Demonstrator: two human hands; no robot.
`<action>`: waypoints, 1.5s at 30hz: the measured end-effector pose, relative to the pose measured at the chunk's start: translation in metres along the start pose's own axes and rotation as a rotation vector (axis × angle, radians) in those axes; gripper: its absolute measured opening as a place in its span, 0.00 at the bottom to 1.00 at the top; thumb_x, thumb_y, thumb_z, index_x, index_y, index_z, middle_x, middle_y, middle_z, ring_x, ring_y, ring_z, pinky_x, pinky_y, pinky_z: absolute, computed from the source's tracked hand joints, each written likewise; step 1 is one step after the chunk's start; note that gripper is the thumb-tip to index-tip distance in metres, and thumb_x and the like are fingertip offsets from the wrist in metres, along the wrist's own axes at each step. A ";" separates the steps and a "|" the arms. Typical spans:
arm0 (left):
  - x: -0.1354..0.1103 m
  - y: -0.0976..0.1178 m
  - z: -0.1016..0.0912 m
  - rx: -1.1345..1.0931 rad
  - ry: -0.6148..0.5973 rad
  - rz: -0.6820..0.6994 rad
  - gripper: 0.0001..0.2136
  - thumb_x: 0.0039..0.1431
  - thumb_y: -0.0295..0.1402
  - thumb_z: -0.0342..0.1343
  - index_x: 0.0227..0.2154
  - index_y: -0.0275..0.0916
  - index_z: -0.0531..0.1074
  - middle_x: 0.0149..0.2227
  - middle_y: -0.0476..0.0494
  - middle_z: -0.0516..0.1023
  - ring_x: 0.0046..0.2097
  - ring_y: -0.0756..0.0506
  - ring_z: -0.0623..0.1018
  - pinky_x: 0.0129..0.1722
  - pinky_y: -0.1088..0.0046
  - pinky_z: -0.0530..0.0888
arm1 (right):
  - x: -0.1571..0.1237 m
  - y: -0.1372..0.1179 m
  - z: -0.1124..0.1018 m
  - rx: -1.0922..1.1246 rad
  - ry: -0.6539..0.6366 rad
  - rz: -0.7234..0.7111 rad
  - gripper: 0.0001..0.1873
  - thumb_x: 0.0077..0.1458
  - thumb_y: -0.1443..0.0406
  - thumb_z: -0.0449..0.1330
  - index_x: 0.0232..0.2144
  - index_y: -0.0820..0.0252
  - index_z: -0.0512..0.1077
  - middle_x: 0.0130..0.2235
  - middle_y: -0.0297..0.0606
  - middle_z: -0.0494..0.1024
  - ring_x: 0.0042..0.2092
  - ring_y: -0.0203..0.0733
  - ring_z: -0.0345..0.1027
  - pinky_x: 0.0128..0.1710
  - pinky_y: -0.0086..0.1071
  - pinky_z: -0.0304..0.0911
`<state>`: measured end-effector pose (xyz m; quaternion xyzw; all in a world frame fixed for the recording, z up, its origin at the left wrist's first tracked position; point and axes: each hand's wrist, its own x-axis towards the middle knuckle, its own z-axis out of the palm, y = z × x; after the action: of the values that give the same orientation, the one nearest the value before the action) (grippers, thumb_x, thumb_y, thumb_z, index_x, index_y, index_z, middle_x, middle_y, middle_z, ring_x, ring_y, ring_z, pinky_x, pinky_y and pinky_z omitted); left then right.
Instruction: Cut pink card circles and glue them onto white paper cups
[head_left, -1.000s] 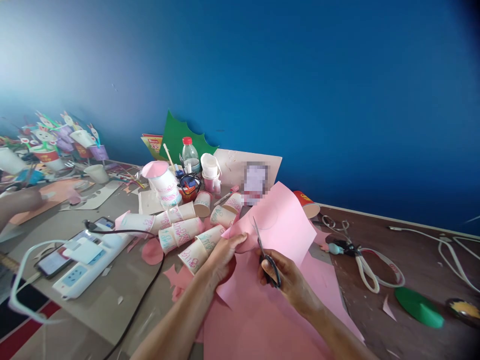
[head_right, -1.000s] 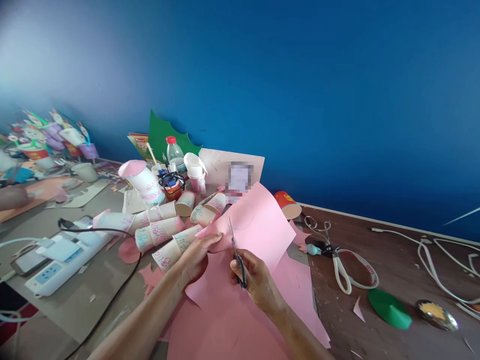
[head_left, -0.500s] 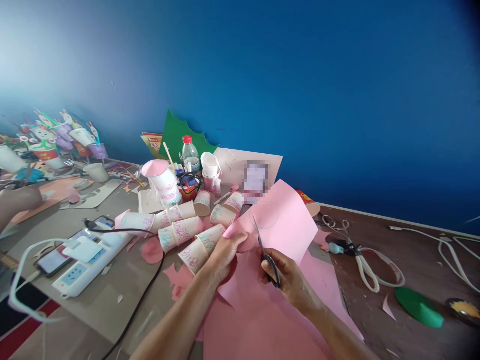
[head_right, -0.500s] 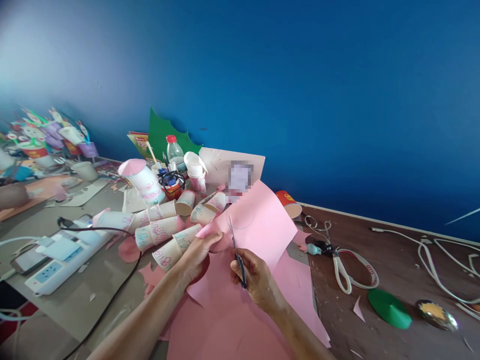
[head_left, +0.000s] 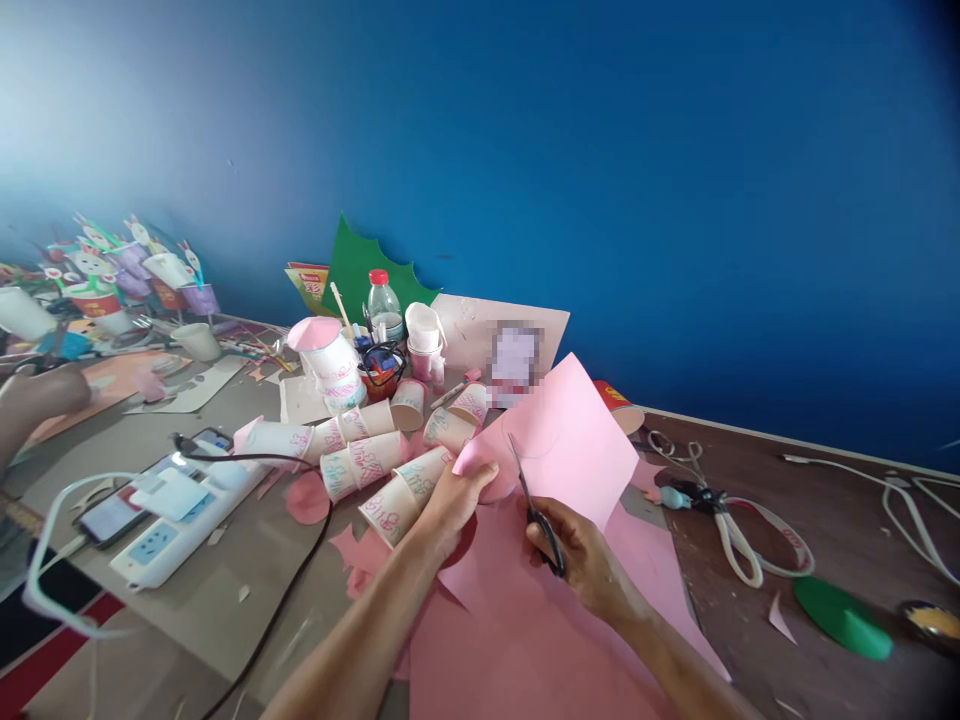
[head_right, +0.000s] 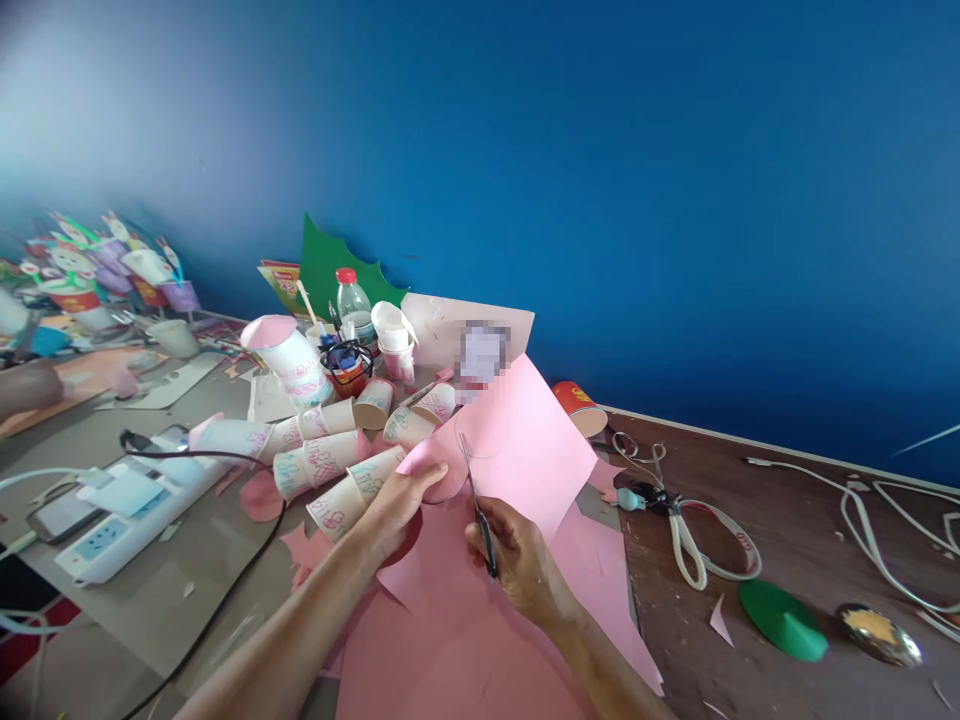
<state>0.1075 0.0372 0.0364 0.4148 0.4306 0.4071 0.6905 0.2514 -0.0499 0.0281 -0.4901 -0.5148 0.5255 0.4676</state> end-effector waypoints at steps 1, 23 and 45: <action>0.001 -0.001 -0.001 0.010 -0.002 -0.005 0.12 0.47 0.36 0.61 0.34 0.35 0.74 0.33 0.44 0.79 0.36 0.44 0.76 0.37 0.70 0.71 | 0.000 0.001 0.000 0.007 0.000 0.002 0.17 0.57 0.52 0.55 0.34 0.60 0.67 0.24 0.32 0.66 0.27 0.35 0.58 0.27 0.30 0.59; 0.002 0.003 -0.004 0.325 0.041 0.160 0.18 0.49 0.39 0.58 0.40 0.31 0.71 0.33 0.44 0.75 0.35 0.45 0.72 0.33 0.72 0.67 | 0.001 0.004 -0.005 -0.018 0.016 0.047 0.19 0.54 0.51 0.57 0.38 0.62 0.69 0.24 0.33 0.68 0.27 0.36 0.60 0.28 0.30 0.61; 0.001 0.005 -0.006 0.456 0.007 0.245 0.11 0.51 0.39 0.55 0.29 0.34 0.70 0.25 0.48 0.70 0.31 0.47 0.68 0.30 0.73 0.64 | 0.000 0.000 -0.007 -0.107 0.011 0.070 0.21 0.53 0.48 0.55 0.36 0.60 0.67 0.23 0.31 0.65 0.26 0.35 0.57 0.25 0.30 0.59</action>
<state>0.1008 0.0414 0.0388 0.6074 0.4601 0.3818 0.5230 0.2589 -0.0493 0.0280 -0.5349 -0.5223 0.5105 0.4248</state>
